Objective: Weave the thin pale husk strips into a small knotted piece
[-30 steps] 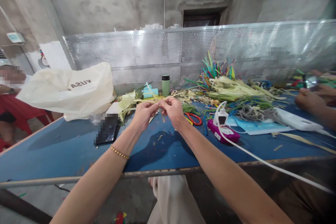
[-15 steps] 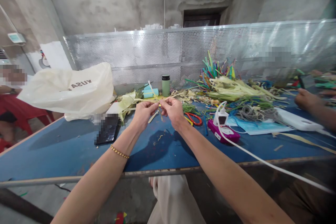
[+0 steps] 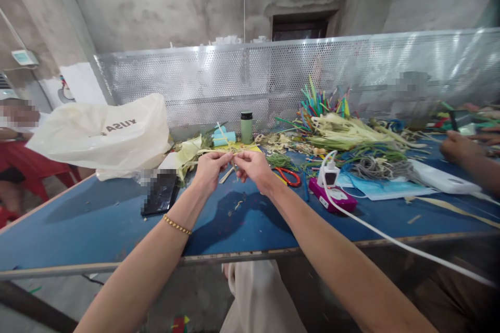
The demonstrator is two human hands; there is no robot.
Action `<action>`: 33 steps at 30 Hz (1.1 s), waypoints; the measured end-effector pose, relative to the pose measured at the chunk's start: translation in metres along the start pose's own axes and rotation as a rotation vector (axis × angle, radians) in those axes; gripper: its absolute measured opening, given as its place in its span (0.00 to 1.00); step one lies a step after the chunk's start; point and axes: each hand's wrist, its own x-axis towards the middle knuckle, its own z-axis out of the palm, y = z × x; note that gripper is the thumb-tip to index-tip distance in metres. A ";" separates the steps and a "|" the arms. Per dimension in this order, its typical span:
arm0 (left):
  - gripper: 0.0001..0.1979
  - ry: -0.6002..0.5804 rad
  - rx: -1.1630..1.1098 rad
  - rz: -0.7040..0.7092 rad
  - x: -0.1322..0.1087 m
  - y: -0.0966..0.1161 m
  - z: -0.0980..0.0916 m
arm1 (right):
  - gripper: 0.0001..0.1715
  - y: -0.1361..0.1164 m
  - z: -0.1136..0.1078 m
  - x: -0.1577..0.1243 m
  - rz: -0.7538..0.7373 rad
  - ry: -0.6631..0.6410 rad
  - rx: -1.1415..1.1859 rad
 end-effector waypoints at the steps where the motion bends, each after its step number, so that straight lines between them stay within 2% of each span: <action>1: 0.14 -0.008 0.001 -0.003 0.000 0.000 0.000 | 0.10 -0.001 0.000 -0.002 -0.014 -0.011 -0.025; 6: 0.13 -0.006 0.062 0.017 -0.001 0.000 0.001 | 0.08 -0.001 0.002 -0.003 -0.084 0.043 -0.181; 11: 0.14 0.013 0.095 0.045 0.002 -0.003 -0.002 | 0.08 0.007 0.004 0.001 -0.110 0.047 -0.209; 28: 0.14 0.056 0.096 0.061 0.003 -0.002 -0.004 | 0.07 0.007 0.006 -0.001 -0.080 0.043 -0.357; 30: 0.14 0.050 0.162 0.071 0.004 -0.002 -0.006 | 0.08 0.005 0.001 0.000 -0.156 0.052 -0.492; 31: 0.14 0.046 0.197 0.077 0.005 -0.003 -0.007 | 0.09 0.003 -0.003 0.001 -0.242 0.069 -0.584; 33: 0.13 0.026 0.254 0.080 0.005 -0.003 -0.008 | 0.11 0.000 -0.011 0.004 -0.445 0.255 -0.732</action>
